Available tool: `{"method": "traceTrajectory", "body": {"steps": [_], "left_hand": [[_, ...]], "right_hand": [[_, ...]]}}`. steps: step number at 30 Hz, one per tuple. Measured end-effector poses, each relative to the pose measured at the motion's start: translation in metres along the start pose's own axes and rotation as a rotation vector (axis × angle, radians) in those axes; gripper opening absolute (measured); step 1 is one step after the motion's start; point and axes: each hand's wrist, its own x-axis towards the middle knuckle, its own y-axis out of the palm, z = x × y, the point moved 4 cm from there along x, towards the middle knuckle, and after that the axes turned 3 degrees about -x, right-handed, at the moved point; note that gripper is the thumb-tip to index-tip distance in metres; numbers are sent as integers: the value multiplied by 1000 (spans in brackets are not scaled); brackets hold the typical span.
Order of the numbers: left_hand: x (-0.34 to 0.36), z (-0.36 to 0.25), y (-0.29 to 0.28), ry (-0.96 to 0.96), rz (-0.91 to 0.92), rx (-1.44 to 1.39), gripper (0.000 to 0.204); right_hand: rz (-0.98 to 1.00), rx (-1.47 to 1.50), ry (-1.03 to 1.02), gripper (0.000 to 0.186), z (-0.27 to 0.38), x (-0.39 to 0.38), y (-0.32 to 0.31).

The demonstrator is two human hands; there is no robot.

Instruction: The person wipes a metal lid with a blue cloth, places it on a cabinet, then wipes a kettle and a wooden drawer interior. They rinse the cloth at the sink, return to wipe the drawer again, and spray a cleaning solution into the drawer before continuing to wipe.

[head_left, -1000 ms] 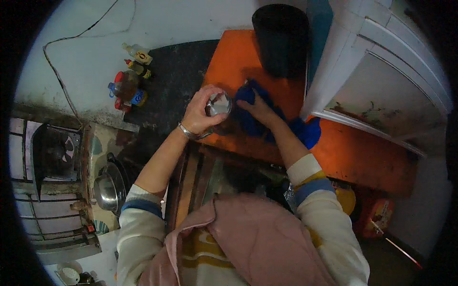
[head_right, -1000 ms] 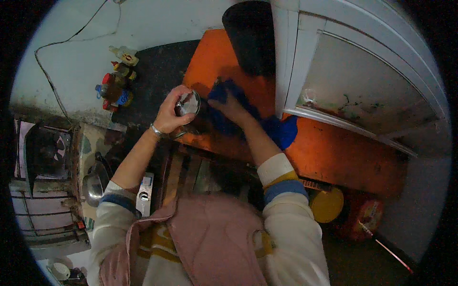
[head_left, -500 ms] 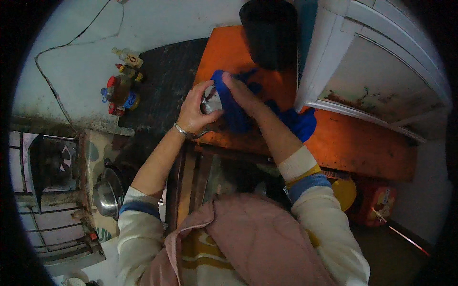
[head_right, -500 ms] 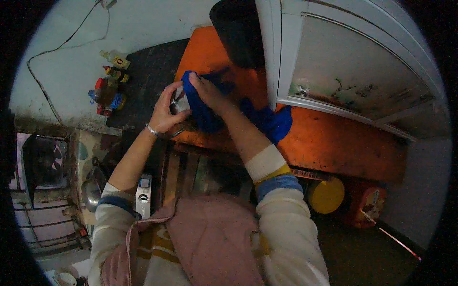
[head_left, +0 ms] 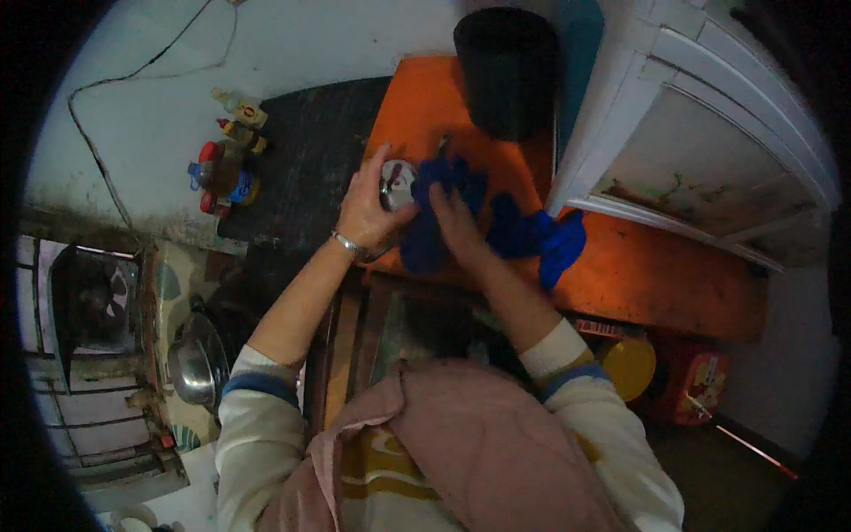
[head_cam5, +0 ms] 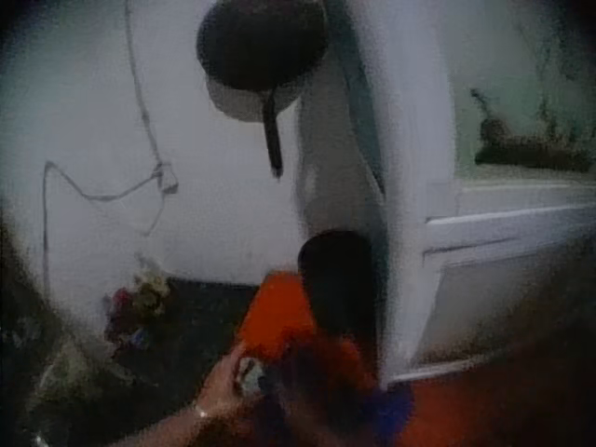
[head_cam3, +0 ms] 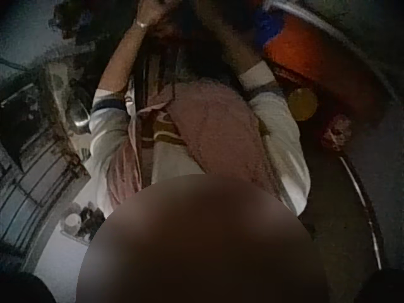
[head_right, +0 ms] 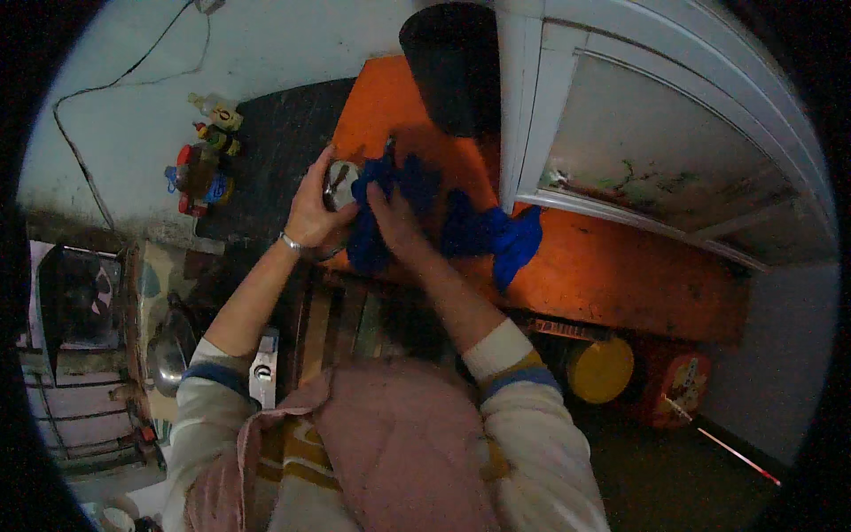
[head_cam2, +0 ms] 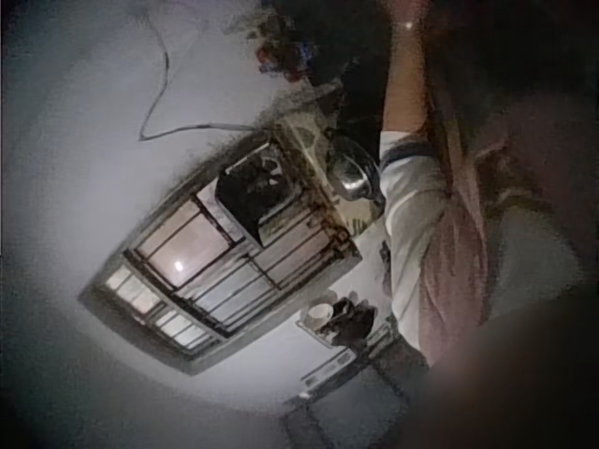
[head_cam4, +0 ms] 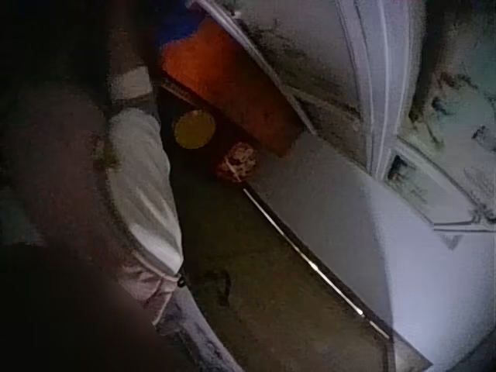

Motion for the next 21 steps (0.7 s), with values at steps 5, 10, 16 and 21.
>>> {"method": "traceTrajectory", "body": {"steps": [5,10,16,21], "left_hand": [[1,1,0,36,-8,41,83],[7,4,1,86,-44,36,70],[9,9,1,49,-85,15,66],[8,12,2,24,-93,-56,69]], "right_hand": [[-13,-423,-177,57,-12,-31,0],[175,-197,-140,58,4,33,-9],[-150,-56,124,58,-39,42,12],[-308,-793,75,45,-94,-21,33]]}}
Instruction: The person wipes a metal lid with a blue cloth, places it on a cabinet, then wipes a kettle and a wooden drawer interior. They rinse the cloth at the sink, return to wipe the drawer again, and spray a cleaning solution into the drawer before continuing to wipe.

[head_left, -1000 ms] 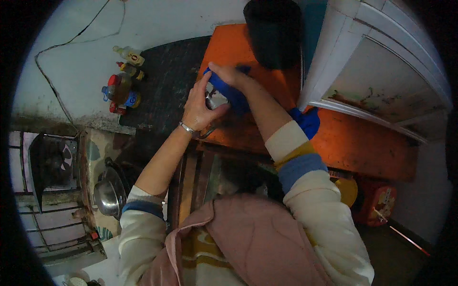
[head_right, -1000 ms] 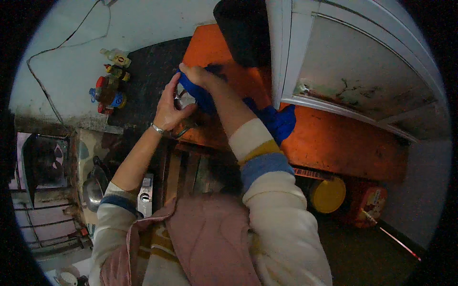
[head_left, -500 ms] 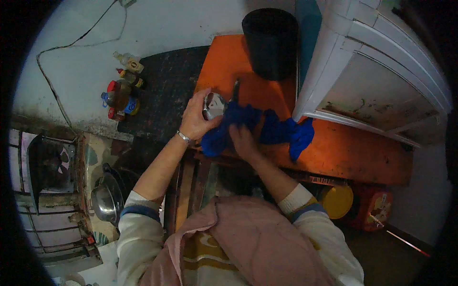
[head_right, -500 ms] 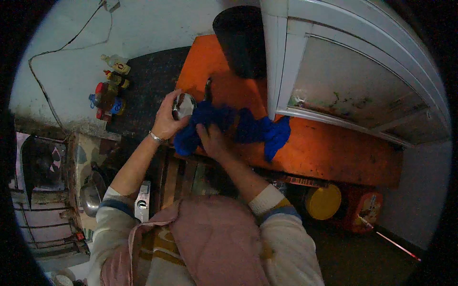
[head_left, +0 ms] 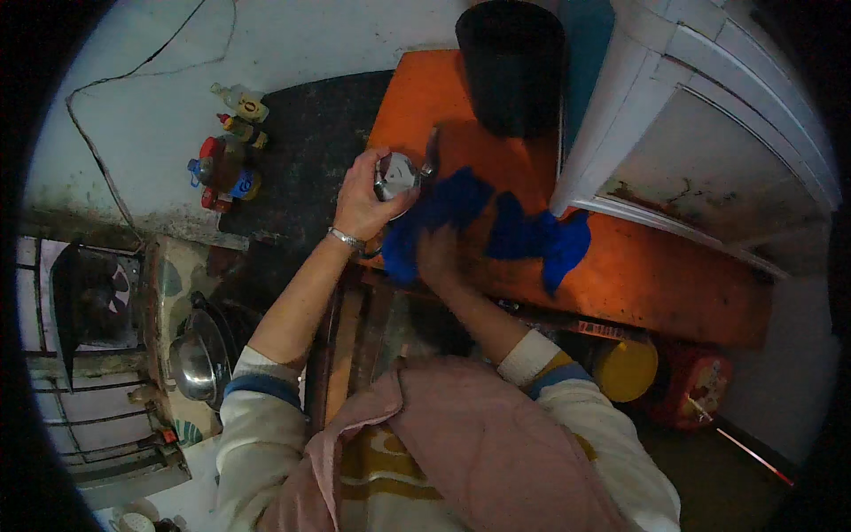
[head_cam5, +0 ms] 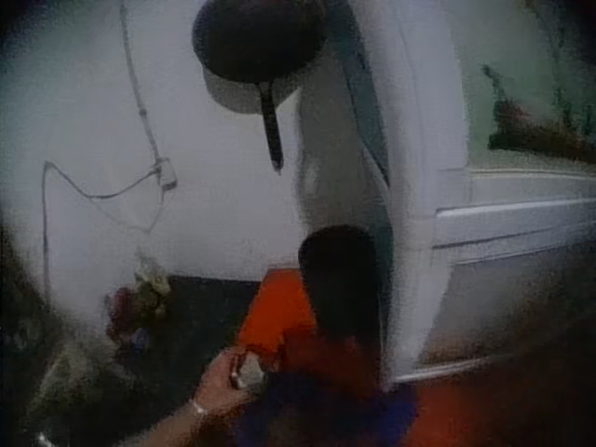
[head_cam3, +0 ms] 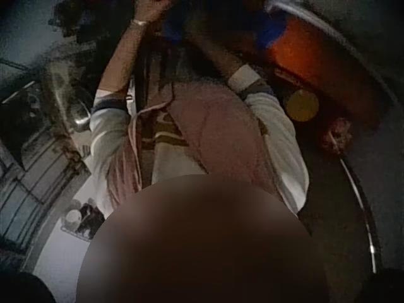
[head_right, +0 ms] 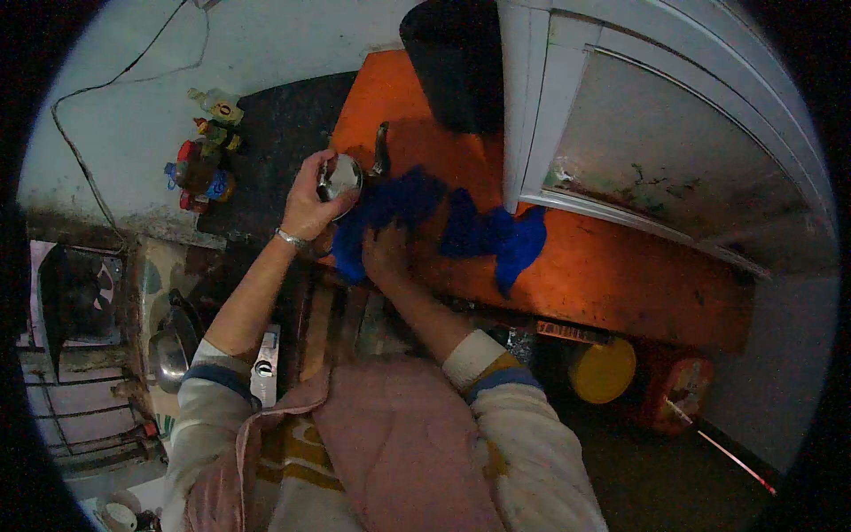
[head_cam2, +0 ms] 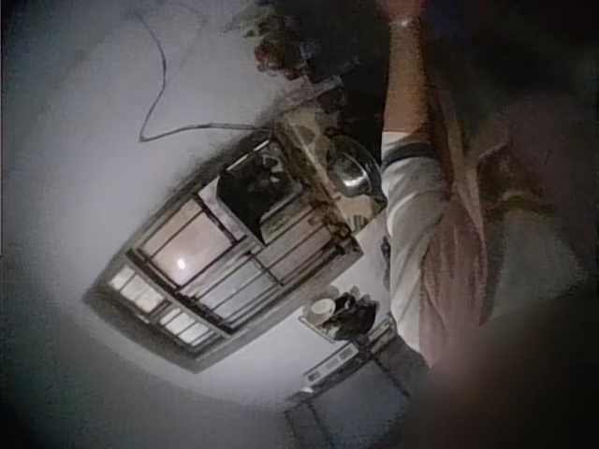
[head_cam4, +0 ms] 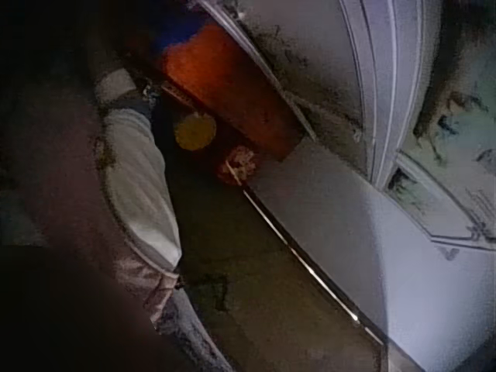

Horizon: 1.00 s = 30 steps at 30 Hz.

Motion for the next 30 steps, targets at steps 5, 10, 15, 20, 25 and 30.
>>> {"method": "traceTrajectory", "body": {"steps": [5,10,15,20,25,30], "left_hand": [[0,-9,-4,154,122,41,74],[15,-26,-5,450,339,111,79],[42,-21,-3,332,686,44,89],[40,-33,-32,696,452,424,93],[-1,-19,-29,-21,310,-70,89],[7,-13,4,-191,-23,80,64]], "right_hand": [[125,482,-2,46,-21,55,-10],[413,918,202,48,-23,116,-50],[527,926,267,51,-15,117,-72],[456,851,281,54,-33,79,-86],[471,600,179,60,-33,28,-100],[398,559,72,62,4,17,-92]]}}
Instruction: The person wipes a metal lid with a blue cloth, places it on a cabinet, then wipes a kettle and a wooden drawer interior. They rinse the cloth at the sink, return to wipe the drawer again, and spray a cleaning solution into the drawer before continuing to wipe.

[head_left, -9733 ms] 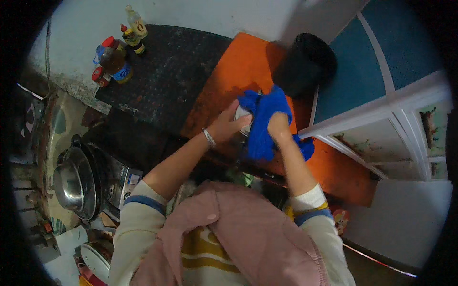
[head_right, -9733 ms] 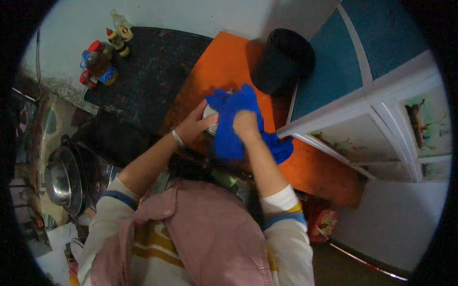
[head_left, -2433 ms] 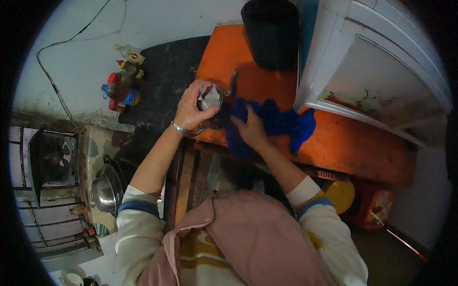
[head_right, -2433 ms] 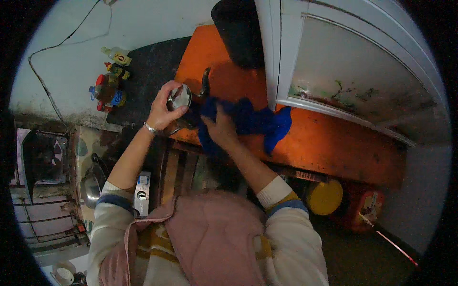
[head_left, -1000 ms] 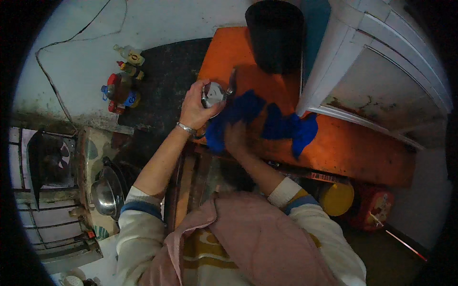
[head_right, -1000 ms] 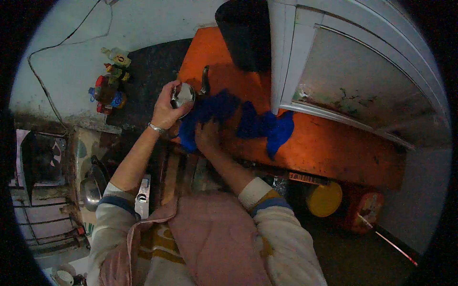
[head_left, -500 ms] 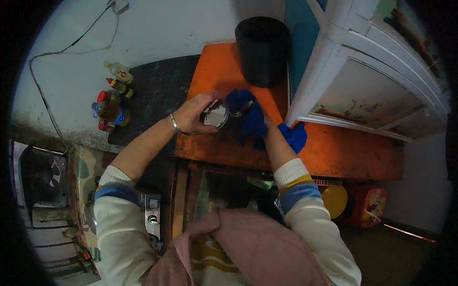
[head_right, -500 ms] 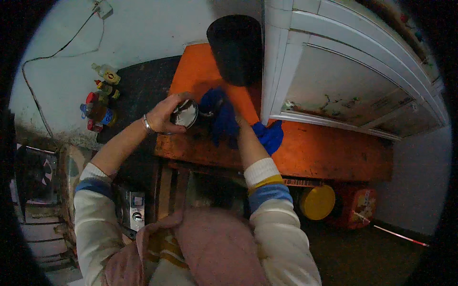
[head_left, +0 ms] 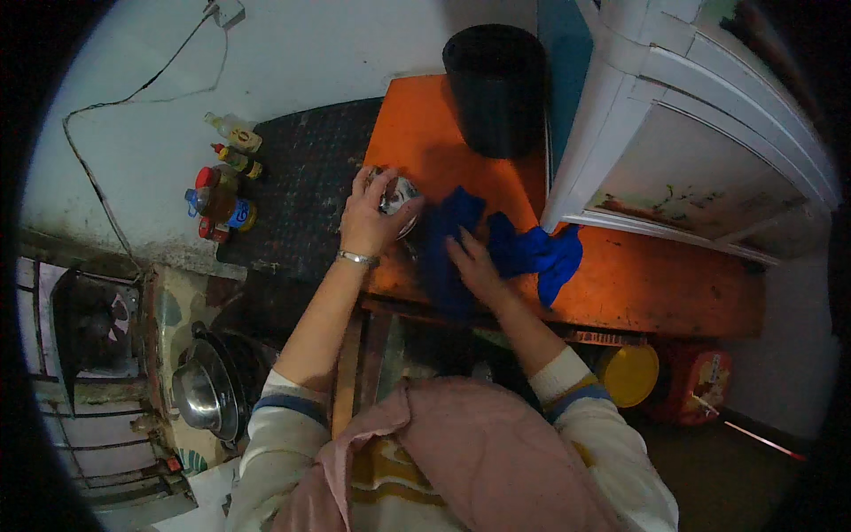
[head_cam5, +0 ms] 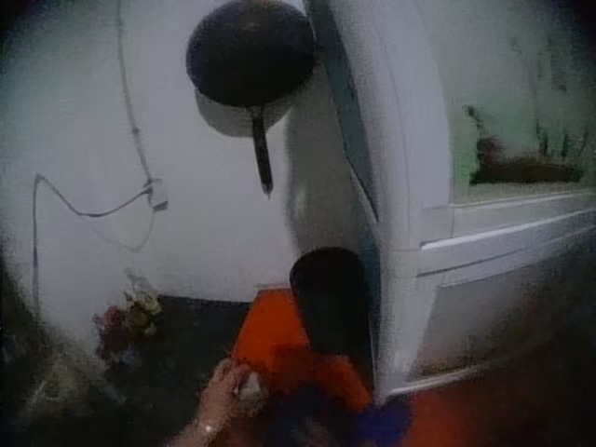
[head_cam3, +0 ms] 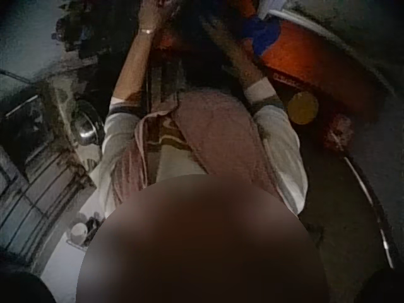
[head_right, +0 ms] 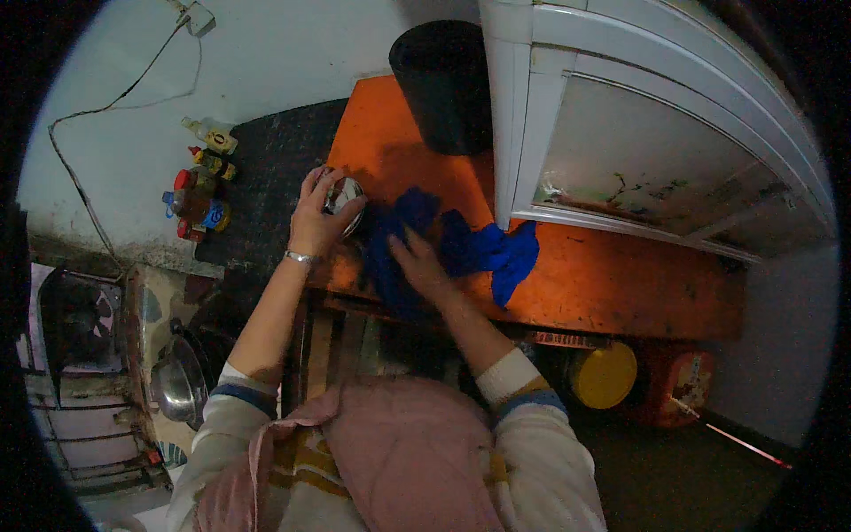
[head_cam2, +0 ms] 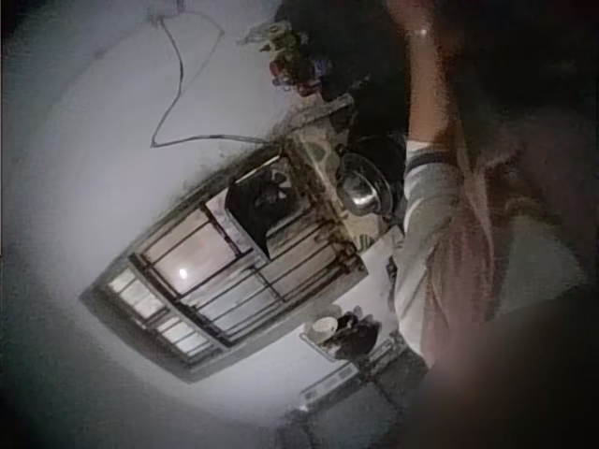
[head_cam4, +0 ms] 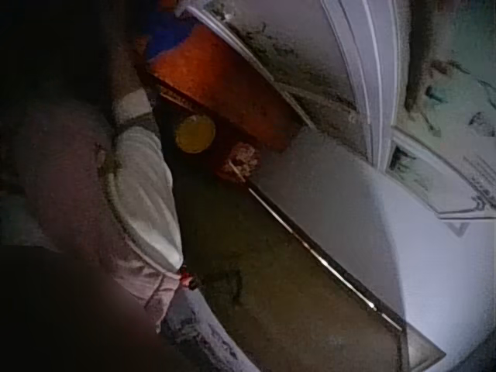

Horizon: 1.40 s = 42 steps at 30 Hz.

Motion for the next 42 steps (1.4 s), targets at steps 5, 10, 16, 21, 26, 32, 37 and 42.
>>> {"method": "traceTrajectory", "body": {"steps": [5,10,16,21,26,32,37,42], "left_hand": [[8,4,4,37,-87,-12,40],[9,12,5,108,-109,-104,31],[8,10,7,108,-181,-90,28],[7,8,6,120,-239,-59,27],[10,13,4,109,-172,-127,27],[10,12,2,202,-233,-83,31],[10,10,3,148,-239,-47,30],[9,10,4,117,-292,-42,27]], "right_hand": [[-224,-163,-284,49,17,73,24],[285,-300,-424,37,15,188,43],[137,-512,-466,40,7,198,37],[-259,46,-94,49,-2,49,37],[-127,-54,-332,52,61,10,54],[292,270,-352,41,86,138,36],[487,732,172,36,31,160,46],[-51,467,72,40,0,142,29]]}}
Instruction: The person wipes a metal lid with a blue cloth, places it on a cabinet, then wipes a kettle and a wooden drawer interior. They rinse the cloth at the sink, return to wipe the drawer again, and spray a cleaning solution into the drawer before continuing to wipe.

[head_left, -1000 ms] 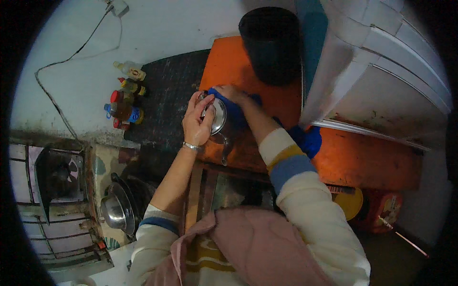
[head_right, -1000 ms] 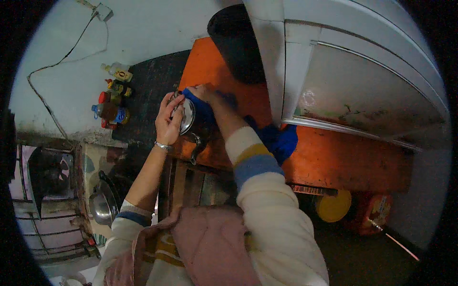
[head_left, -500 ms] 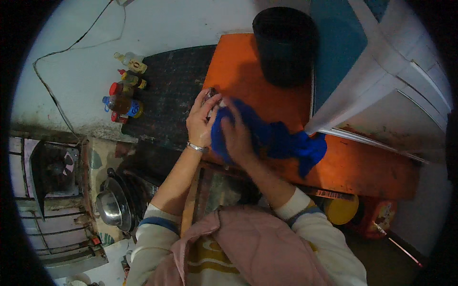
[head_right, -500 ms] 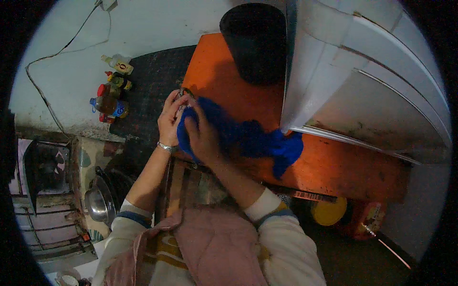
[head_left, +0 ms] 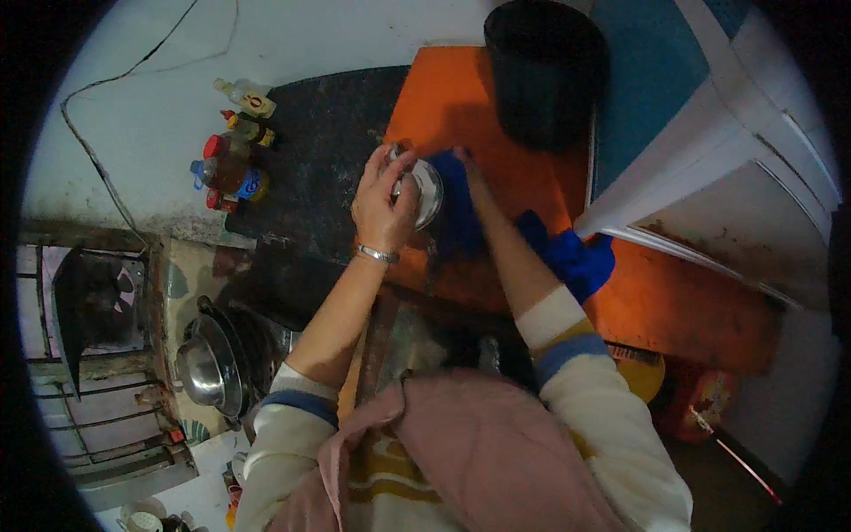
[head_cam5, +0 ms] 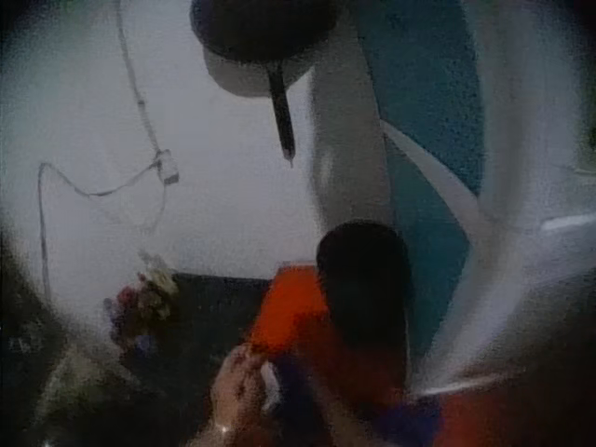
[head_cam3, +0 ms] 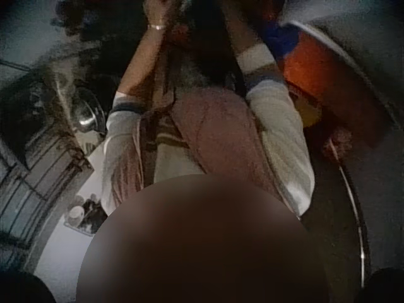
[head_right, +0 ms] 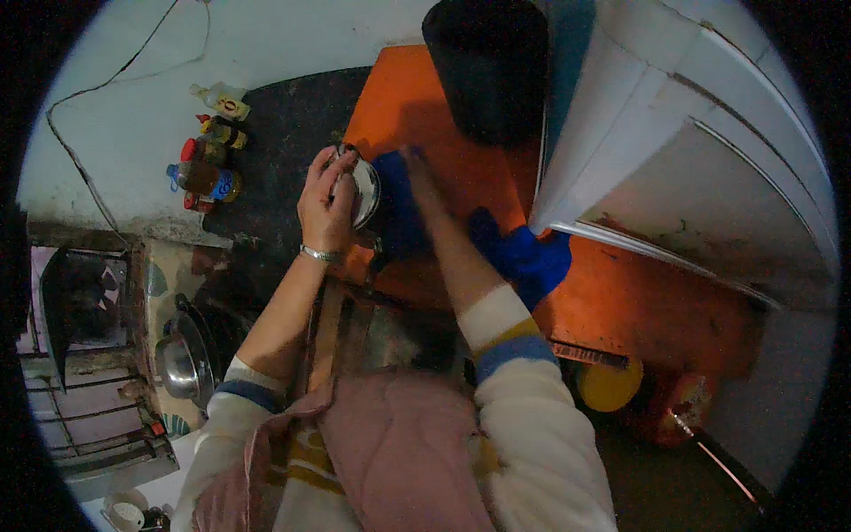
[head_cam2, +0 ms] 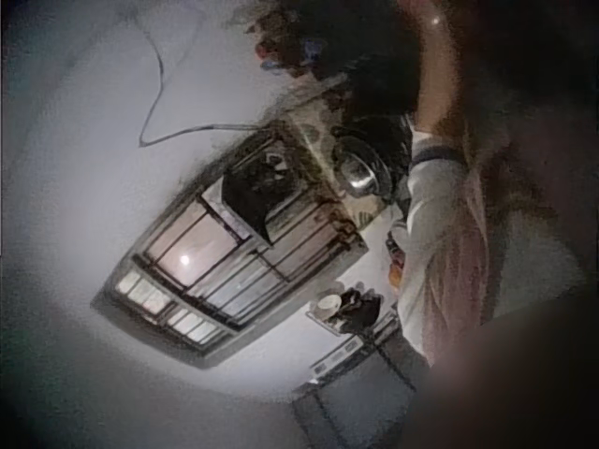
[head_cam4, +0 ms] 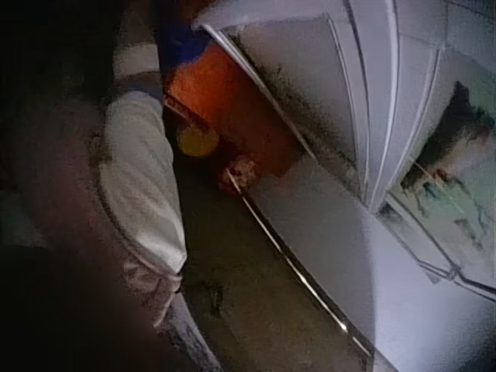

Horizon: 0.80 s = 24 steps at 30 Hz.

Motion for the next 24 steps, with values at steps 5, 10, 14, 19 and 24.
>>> {"method": "traceTrajectory", "body": {"steps": [5,10,14,19,24], "left_hand": [[0,1,0,37,-29,20,25],[-5,3,2,-27,-81,51,29],[-1,18,-6,-171,139,-165,40],[31,50,-46,-47,738,-83,42],[42,52,-46,574,609,112,28]], "right_hand": [[-233,104,-222,46,-13,-90,12],[-230,-18,-19,46,-7,-124,4],[-92,498,127,45,5,-121,-32],[-99,659,185,43,14,-138,-54],[-113,637,163,38,10,-164,-50]]}}
